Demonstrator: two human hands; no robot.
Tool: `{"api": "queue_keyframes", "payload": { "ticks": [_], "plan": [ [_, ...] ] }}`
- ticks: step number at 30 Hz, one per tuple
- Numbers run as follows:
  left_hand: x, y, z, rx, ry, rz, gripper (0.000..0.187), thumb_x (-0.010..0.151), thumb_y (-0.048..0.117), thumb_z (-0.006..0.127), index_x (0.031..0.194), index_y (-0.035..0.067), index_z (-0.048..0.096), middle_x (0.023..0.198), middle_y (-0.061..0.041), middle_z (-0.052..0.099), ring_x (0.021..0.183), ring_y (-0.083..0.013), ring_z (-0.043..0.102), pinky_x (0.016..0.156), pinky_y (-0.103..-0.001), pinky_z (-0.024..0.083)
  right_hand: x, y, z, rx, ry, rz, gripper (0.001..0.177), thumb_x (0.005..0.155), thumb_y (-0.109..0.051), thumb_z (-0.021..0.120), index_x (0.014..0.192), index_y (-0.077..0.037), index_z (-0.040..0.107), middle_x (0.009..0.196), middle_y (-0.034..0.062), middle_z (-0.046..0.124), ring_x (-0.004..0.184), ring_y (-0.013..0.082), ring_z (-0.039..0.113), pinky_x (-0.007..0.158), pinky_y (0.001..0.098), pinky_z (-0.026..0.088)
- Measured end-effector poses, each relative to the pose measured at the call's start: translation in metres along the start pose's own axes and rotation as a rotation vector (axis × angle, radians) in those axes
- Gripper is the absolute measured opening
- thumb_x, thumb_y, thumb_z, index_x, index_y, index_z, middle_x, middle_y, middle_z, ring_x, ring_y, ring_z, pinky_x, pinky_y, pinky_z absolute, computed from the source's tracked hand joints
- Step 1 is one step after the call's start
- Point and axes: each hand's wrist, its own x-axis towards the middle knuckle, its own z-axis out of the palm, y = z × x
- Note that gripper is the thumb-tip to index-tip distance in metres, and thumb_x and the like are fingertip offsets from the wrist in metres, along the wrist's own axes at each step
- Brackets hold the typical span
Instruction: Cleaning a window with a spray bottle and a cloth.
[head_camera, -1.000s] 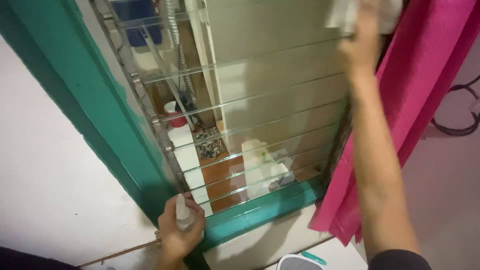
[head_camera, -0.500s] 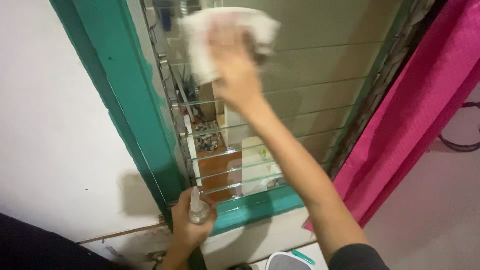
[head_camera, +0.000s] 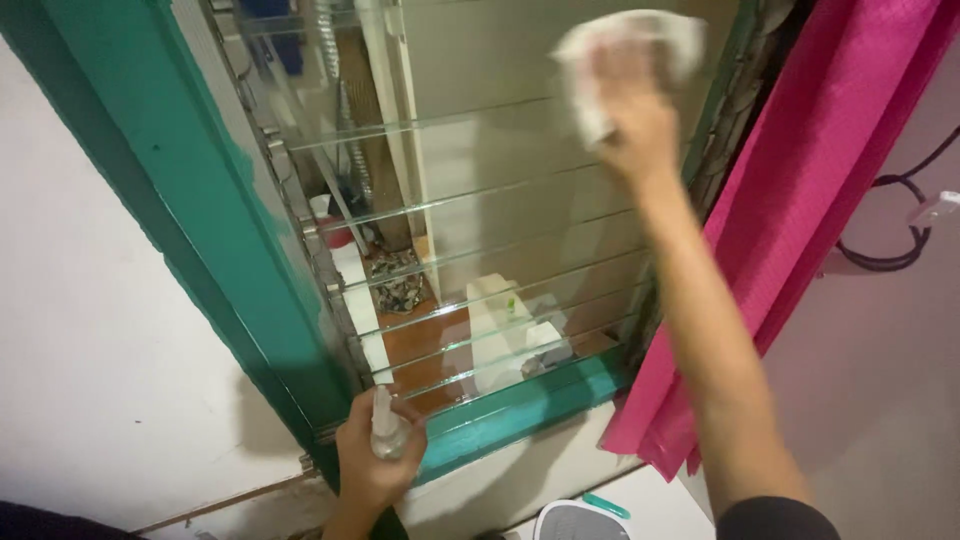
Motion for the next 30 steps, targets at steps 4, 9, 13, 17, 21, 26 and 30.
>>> {"api": "queue_keyframes", "payload": {
  "ticks": [4,9,13,17,21,26,30],
  "plan": [
    [-0.003,0.004,-0.002,0.039,-0.01,-0.027,0.05,0.075,0.005,0.081,0.12,0.002,0.058,0.082,-0.008,0.075,0.074,-0.0159,0.073,0.067,-0.032,0.057,-0.036,0.063,-0.024,-0.007,0.132,0.385,0.079,0.101,0.013,0.06,0.171,-0.007,0.03,0.178,0.0065,0.023,0.166,0.026,0.019,0.137,0.0399,0.017],
    [-0.009,0.006,-0.001,0.023,0.0,-0.002,0.049,0.076,0.005,0.08,0.119,0.003,0.057,0.084,-0.006,0.074,0.075,-0.0156,0.075,0.069,-0.031,0.058,-0.039,0.052,0.031,0.295,0.327,0.584,0.093,0.085,0.009,0.05,0.168,-0.003,0.009,0.174,0.0173,0.019,0.164,0.0307,0.024,0.14,0.0415,0.014],
    [-0.015,0.009,-0.005,0.039,0.012,0.097,0.047,0.075,0.004,0.079,0.117,0.005,0.058,0.085,-0.007,0.075,0.079,-0.0179,0.075,0.076,-0.032,0.058,0.022,-0.134,0.018,0.402,0.288,0.484,0.097,0.088,0.0,0.07,0.168,-0.001,0.016,0.174,0.0208,0.022,0.165,0.0363,0.014,0.138,0.0453,0.006],
    [-0.015,0.009,-0.009,0.053,-0.003,0.016,0.048,0.075,0.005,0.08,0.118,0.006,0.058,0.084,-0.008,0.075,0.076,-0.0184,0.075,0.072,-0.033,0.058,0.064,-0.251,0.04,0.339,0.028,0.18,0.081,0.094,-0.005,0.064,0.166,-0.01,0.028,0.174,0.0116,0.022,0.164,0.0349,0.017,0.135,0.0546,0.01],
    [-0.012,-0.004,-0.011,0.111,-0.014,0.039,0.053,0.074,0.003,0.08,0.121,0.003,0.055,0.085,-0.007,0.075,0.076,-0.0176,0.076,0.074,-0.033,0.058,0.068,-0.28,0.056,0.24,-0.042,-0.101,0.088,0.084,0.0,0.061,0.165,-0.022,0.036,0.174,-0.0001,0.021,0.164,0.032,0.021,0.133,0.0446,0.03],
    [-0.015,-0.009,-0.004,-0.005,-0.056,-0.02,0.056,0.074,0.001,0.077,0.125,0.001,0.054,0.082,-0.009,0.075,0.073,-0.0179,0.074,0.075,-0.033,0.059,0.024,-0.215,0.037,0.165,-0.103,-0.318,0.079,0.095,-0.002,0.065,0.167,-0.019,0.037,0.177,-0.001,0.023,0.165,0.0264,0.029,0.134,0.0429,0.037],
    [-0.017,-0.013,0.005,0.002,-0.062,-0.026,0.054,0.076,0.001,0.077,0.125,0.001,0.055,0.084,-0.009,0.073,0.076,-0.0168,0.072,0.071,-0.033,0.058,-0.04,-0.113,0.012,0.065,-0.277,-0.047,0.075,0.083,-0.001,0.069,0.154,-0.024,0.055,0.166,-0.0013,0.041,0.154,0.0264,0.039,0.112,0.0396,0.043]
  ]
}}
